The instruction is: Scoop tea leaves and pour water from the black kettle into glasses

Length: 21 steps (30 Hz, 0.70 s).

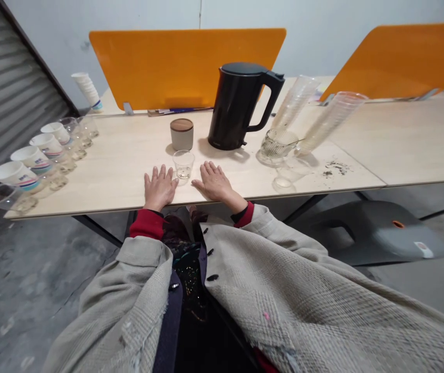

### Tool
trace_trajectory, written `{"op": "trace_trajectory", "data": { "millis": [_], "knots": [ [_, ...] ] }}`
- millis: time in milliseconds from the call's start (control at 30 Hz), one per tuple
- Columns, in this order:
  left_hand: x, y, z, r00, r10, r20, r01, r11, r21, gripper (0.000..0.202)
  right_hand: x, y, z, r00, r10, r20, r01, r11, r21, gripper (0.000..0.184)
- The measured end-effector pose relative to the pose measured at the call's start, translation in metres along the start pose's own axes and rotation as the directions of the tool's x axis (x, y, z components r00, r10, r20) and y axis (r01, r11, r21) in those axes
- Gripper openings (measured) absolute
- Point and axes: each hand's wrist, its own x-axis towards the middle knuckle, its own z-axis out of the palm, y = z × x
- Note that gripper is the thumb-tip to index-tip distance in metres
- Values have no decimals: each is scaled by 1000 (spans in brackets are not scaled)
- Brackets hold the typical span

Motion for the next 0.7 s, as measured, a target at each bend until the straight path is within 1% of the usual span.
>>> {"op": "trace_trajectory", "data": {
  "millis": [233,700],
  "knots": [
    [3,-2,2,1000,4,-13,-5,1000,-13,71,3,1,4,1000,5,1,-5,1000,23,89],
    [1,0,1,999,-7,-33,6,999,-41,69,0,-1,2,1000,1,-15,0,997,76,87]
  ]
}}
